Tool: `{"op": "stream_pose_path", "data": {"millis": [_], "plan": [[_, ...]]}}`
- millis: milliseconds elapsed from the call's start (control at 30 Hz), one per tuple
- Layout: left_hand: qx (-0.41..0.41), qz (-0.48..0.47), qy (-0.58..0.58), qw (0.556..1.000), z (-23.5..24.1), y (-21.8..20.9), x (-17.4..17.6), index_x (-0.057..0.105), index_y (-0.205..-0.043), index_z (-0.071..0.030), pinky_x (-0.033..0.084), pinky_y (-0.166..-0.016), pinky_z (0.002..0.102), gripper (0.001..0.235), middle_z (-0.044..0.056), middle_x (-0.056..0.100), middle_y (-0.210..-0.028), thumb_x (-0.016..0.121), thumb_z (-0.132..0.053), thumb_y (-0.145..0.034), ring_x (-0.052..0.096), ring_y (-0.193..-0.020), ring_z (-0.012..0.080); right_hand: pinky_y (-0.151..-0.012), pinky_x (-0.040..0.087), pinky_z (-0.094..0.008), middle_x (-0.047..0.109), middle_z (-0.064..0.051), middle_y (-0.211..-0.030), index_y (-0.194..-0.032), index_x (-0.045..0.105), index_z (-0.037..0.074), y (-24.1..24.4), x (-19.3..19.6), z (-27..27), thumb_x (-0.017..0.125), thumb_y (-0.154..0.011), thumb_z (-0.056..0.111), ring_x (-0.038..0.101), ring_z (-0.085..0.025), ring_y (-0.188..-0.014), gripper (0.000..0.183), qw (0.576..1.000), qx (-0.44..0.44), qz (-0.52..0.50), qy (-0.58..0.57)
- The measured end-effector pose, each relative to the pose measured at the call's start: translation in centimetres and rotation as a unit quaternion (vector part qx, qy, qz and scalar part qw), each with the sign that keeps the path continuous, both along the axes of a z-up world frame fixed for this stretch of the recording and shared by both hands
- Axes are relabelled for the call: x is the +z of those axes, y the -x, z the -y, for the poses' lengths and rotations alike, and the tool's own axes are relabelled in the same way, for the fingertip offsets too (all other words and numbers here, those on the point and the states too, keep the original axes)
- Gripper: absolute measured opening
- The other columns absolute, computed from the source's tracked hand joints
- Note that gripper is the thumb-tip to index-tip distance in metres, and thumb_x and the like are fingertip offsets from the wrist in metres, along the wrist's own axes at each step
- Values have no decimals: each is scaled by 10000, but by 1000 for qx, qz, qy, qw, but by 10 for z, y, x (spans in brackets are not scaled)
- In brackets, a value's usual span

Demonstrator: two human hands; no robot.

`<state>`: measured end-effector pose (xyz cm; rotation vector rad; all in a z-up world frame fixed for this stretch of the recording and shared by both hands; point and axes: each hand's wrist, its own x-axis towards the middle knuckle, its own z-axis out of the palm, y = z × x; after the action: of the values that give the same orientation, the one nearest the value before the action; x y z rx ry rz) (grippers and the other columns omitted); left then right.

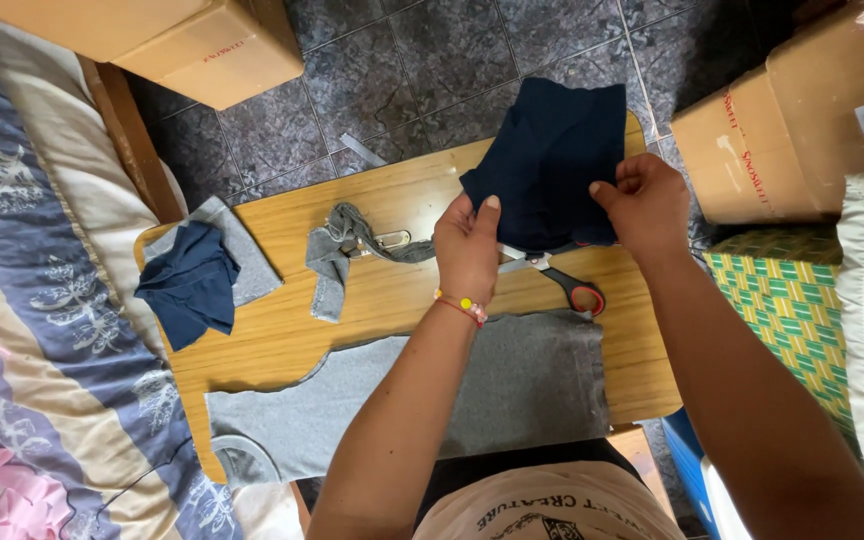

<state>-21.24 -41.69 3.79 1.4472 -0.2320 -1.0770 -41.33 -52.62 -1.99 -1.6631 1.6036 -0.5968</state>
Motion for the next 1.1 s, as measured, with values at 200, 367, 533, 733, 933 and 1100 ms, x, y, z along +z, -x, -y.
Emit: {"op": "stream_pose_path", "data": {"millis": [200, 367, 533, 733, 933, 1100], "plan": [[-42, 60, 56, 996, 7, 19, -28, 740, -1008, -114, 534, -600, 170, 77, -41, 676, -780, 721, -166, -954, 595, -704, 9, -755, 514, -305, 628, -46, -880, -952, 629, 88, -37, 50, -33, 817, -870, 68, 627, -161, -882, 207, 990, 8, 137, 14], [-71, 63, 47, 994, 19, 12, 6, 728, -918, -129, 526, -553, 180, 144, -17, 708, -709, 802, -250, -893, 640, -662, 24, -872, 522, -404, 671, -129, -982, -947, 657, 53, -62, 75, -60, 754, -903, -48, 653, -225, -985, 146, 968, 90, 227, 61], [-39, 39, 31, 998, 21, 17, 14, 723, -898, -126, 480, -542, 169, 86, -52, 660, -714, 797, -124, -855, 596, -647, 20, -778, 475, -260, 604, -16, -819, -947, 631, 38, -51, 65, -56, 750, -912, -63, 570, -77, -844, 161, 935, 89, 341, -48], [-20, 41, 71, 996, 26, 5, 17, 738, -961, -116, 517, -615, 161, 53, -47, 691, -788, 697, -84, -949, 608, -711, 6, -801, 559, -224, 666, 0, -916, -945, 548, 122, -39, 76, -36, 692, -891, -8, 693, -111, -885, 202, 829, -35, 551, -91], [-41, 61, 210, 975, 11, -8, 98, 698, -1255, -25, 506, -1088, 326, 290, 77, 725, -1231, 641, -172, -1013, 640, -1173, 163, -1069, 515, -419, 679, -28, -1315, -1070, 651, 202, 15, 128, -23, 621, -958, 112, 634, -213, -1260, 147, 745, 12, 653, -133], [-68, 75, 232, 967, -17, -9, 163, 702, -1176, -62, 481, -971, 266, 262, -28, 682, -1073, 631, -273, -1039, 584, -1025, 82, -1284, 445, -466, 653, -22, -1483, -1325, 672, 173, 43, 175, -45, 583, -982, 232, 578, -233, -1469, 359, 759, 53, 641, -98]]}}
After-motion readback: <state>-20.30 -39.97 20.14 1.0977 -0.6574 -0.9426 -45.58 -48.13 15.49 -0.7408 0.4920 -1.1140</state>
